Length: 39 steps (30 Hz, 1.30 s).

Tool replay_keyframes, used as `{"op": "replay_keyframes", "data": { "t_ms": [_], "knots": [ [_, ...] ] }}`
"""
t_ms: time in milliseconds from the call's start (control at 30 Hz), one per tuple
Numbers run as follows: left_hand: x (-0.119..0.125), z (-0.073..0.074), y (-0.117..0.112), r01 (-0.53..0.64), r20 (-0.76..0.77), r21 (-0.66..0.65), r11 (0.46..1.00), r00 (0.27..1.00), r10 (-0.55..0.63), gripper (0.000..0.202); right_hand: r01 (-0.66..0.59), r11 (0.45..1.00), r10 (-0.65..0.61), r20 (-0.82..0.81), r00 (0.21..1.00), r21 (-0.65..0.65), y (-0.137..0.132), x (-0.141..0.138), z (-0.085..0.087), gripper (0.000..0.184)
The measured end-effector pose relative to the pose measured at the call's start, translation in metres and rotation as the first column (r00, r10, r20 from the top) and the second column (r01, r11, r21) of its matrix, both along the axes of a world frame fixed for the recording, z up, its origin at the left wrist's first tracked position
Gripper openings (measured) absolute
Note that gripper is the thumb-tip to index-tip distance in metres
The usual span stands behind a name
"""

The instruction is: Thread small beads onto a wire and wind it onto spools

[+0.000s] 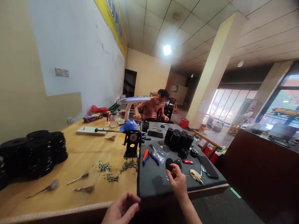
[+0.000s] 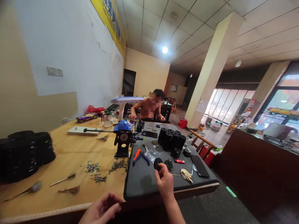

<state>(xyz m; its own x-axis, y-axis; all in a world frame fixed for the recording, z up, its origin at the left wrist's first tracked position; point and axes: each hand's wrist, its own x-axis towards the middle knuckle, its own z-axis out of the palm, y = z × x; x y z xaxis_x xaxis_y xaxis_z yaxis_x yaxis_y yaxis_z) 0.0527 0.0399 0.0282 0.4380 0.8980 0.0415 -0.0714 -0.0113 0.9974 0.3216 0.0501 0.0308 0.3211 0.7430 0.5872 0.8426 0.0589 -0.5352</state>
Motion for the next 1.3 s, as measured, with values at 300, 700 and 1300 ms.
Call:
{"op": "replay_keyframes", "data": {
  "t_ms": [300,700,1300],
  "knots": [
    [0.014,0.01,0.009,-0.065,0.154,-0.118,0.991,0.985,0.083,0.026,-0.5,0.862,0.477,-0.197,0.856,-0.086,-0.058,-0.122,-0.011,0.029],
    [-0.018,0.003,0.008,0.096,0.093,-0.318,0.943,0.993,-0.07,0.034,-0.674,0.715,0.172,-0.887,0.428,-0.186,-0.025,-0.12,-0.008,0.037],
    [-0.057,-0.025,-0.027,-0.08,0.074,-0.566,0.82,0.986,0.147,0.032,-0.494,0.87,0.054,-0.996,0.074,0.01,-0.036,-0.136,-0.005,0.039]
  ]
}}
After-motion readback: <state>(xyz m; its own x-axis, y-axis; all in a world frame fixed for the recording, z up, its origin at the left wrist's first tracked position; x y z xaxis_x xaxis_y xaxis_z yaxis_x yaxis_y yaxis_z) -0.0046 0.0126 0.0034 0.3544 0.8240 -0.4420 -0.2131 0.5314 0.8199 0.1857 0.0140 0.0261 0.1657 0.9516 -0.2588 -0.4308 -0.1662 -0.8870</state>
